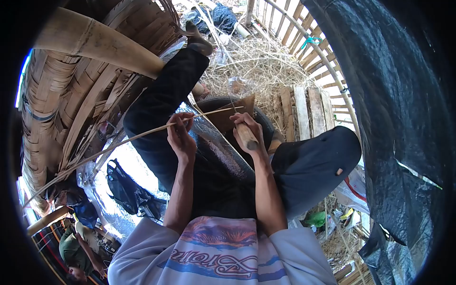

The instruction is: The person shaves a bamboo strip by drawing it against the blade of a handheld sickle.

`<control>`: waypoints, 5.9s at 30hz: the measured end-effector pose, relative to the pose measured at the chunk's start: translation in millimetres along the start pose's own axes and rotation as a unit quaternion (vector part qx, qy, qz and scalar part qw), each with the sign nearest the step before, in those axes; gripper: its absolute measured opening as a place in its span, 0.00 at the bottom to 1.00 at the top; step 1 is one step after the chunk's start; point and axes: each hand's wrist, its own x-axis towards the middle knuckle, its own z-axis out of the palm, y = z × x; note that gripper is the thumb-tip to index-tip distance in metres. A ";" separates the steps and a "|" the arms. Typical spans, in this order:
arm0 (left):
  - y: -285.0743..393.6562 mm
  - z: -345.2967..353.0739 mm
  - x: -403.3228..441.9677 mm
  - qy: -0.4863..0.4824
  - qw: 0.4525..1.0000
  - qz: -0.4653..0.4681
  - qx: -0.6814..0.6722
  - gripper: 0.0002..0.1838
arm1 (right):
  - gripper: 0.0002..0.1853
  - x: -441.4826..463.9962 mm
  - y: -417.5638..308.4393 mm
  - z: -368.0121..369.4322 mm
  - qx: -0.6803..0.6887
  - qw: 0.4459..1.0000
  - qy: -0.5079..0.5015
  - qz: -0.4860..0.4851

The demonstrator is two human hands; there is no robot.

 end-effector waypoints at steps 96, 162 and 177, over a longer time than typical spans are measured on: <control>6.6 3.7 4.1 0.040 0.999 -0.035 0.005 0.14 | 0.13 1.1 14.0 -2.5 -0.047 0.998 0.021 0.045; -35.8 100.6 -16.5 -0.212 0.976 0.003 0.054 0.23 | 0.10 -24.2 10.0 -9.4 0.151 0.932 0.283 0.167; -49.5 86.5 11.5 -0.152 0.933 -0.272 -0.180 0.18 | 0.10 -21.8 -19.0 14.7 0.053 0.977 0.130 0.159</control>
